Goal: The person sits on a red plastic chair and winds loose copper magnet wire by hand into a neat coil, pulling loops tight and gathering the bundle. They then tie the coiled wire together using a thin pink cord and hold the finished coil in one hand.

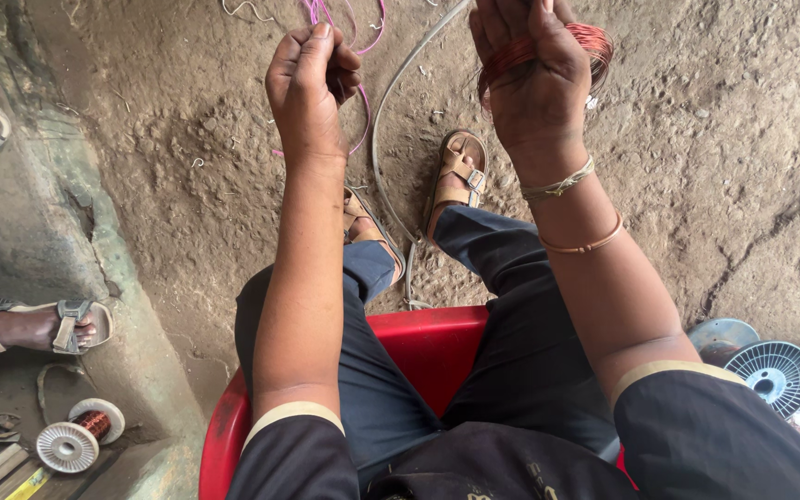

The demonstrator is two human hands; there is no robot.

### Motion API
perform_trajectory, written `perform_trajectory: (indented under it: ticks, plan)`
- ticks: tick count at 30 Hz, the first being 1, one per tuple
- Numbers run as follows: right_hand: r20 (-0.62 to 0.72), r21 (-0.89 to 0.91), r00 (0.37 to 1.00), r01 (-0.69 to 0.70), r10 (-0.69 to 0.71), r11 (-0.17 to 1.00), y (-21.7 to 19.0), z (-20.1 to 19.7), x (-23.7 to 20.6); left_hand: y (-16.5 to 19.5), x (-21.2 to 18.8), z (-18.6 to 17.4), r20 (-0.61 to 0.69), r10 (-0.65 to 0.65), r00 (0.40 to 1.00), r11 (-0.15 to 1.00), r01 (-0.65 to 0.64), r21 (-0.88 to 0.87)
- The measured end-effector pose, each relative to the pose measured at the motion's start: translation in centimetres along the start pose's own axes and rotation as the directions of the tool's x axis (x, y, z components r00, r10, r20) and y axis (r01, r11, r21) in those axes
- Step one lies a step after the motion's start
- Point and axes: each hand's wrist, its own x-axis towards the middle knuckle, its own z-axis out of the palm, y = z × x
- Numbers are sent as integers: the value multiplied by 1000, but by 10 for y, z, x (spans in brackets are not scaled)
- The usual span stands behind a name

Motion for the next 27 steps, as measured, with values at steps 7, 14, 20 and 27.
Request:
perform_trajectory:
  ticks: [7,14,20,27]
  plan:
    - [-31,-8,999,-13,12,1000,0,3,0,0,0,0,-6,-4,1000,1000,4,11]
    - [-19,-6,1000,-20,20,1000,2,7,-1,-1,1,-1,4,-3,1000,1000,3,-10]
    - [15,13,1000,-6,6,1000,3,3,0,0,1,0,5,-10,1000,1000,10,-2]
    - [8,43,1000,-6,6,999,2,15,3,1,-2,1,15,12,1000,1000,-12,0]
